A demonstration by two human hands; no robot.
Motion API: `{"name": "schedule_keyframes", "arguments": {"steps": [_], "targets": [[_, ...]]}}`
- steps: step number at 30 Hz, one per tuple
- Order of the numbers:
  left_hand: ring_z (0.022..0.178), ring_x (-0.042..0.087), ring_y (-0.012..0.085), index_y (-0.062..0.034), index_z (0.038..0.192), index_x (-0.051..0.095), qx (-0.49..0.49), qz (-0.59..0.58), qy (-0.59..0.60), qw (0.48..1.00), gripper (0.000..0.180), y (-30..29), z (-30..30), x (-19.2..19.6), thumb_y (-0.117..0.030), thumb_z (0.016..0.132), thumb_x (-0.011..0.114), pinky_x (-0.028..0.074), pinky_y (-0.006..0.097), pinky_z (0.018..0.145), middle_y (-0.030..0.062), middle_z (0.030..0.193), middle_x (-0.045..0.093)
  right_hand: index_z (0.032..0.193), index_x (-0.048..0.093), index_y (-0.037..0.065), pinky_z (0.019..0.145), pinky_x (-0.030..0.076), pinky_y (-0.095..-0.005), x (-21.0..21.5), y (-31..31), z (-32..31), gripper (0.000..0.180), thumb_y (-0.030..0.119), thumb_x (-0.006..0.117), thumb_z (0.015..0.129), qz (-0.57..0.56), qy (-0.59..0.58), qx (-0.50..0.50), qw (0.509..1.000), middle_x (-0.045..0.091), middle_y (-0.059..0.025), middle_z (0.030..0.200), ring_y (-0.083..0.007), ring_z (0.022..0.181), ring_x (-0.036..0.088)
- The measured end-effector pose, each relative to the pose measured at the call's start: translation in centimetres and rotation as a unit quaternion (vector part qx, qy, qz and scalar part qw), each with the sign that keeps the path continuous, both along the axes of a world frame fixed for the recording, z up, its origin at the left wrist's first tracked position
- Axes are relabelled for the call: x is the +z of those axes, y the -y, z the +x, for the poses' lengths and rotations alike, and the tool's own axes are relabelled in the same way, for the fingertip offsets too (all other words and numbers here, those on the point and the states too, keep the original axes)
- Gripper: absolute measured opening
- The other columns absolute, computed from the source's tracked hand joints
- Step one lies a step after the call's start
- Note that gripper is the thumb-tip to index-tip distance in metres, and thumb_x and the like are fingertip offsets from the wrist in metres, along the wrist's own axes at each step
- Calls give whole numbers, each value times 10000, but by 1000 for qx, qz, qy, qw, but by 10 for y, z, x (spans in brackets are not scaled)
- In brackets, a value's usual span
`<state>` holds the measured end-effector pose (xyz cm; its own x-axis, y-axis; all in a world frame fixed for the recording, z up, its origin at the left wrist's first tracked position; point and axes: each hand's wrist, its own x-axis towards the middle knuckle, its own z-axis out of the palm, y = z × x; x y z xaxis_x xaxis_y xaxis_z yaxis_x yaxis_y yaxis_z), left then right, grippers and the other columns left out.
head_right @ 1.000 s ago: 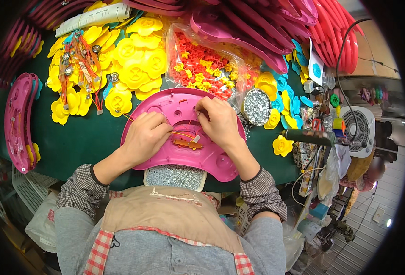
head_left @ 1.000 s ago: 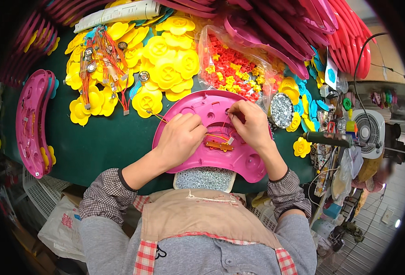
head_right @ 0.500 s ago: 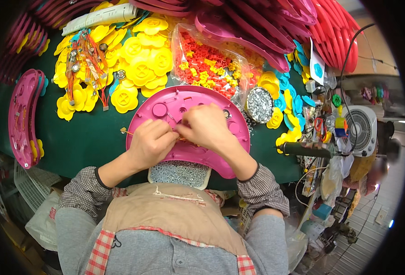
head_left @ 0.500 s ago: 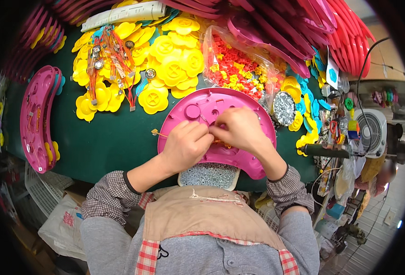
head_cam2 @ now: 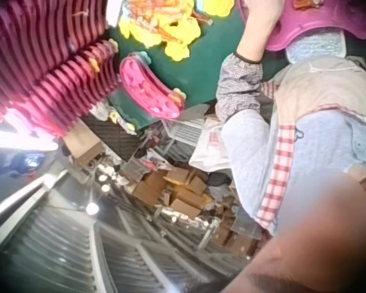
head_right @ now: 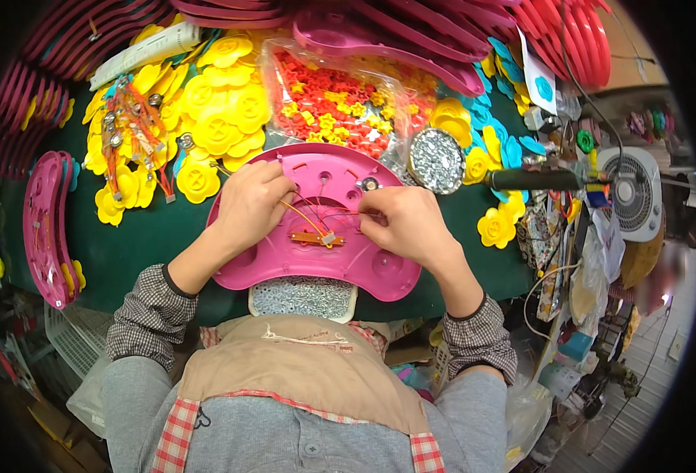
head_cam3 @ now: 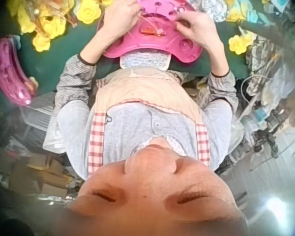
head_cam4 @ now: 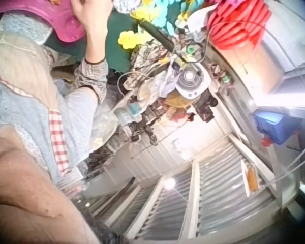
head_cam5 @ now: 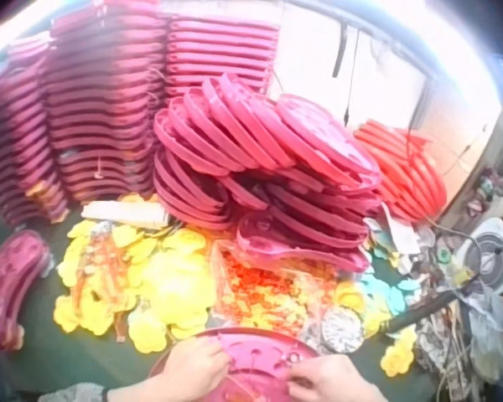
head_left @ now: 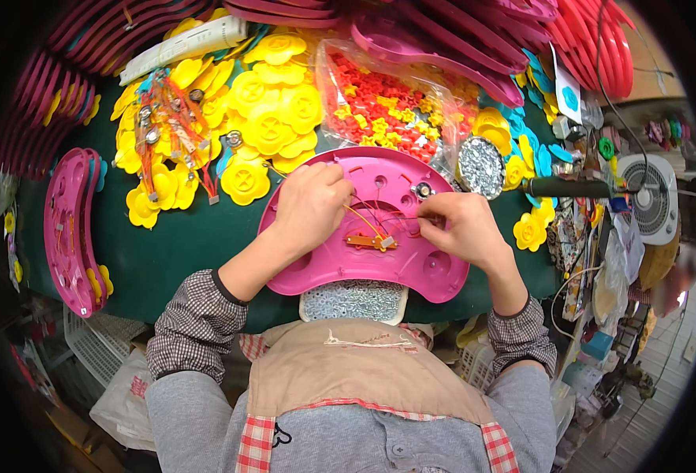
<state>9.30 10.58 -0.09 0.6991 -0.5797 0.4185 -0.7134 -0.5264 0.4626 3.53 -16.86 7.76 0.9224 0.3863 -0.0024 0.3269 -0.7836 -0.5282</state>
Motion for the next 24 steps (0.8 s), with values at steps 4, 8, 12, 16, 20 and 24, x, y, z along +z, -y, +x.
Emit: {"name": "schedule_keyframes", "arguments": {"steps": [4,8,12,16,20,24], "targets": [[813,666,266,-99,738,696,36,53,-7,998,60,8,1,8,-122,767,743,522,423,719,53,795,635,907,735,48,699,556,-404,-9,5,-4,80,61,765,834,-87,103,26,991,671,-96,951,-307,831,679],[821,665,259,-106,774,708,17,90,17,996,50,8,3,11,-124,773,755,518,419,730,49,818,642,970,674,35,707,567,-425,-23,-7,-7,107,27,729,879,43,93,-43,994,637,-128,1032,-325,874,687],[843,658,255,-111,856,736,8,128,5,992,76,7,2,10,-141,803,782,513,418,757,39,857,641,973,659,44,711,566,-423,-42,-13,-4,162,-3,736,838,94,119,-47,987,652,-105,910,-326,864,695],[875,652,251,-115,925,762,-31,205,-22,978,133,4,8,21,-166,803,774,505,416,796,32,894,656,978,700,69,713,554,-382,-36,-15,0,209,-22,757,799,5,143,-27,989,681,-86,821,-281,826,692],[942,633,243,-109,1008,774,-37,231,-4,972,208,-1,-5,27,-168,809,762,493,400,831,25,940,670,910,642,119,675,487,-385,-43,-14,1,194,83,776,774,-24,167,-26,985,647,-38,781,-247,709,623],[968,612,237,-96,1076,780,-11,162,2,987,275,-5,-12,18,-150,807,761,481,398,818,18,942,664,932,629,126,656,474,-389,-41,-15,-1,183,101,759,806,-49,164,-21,985,652,-22,779,-241,692,647]]}}
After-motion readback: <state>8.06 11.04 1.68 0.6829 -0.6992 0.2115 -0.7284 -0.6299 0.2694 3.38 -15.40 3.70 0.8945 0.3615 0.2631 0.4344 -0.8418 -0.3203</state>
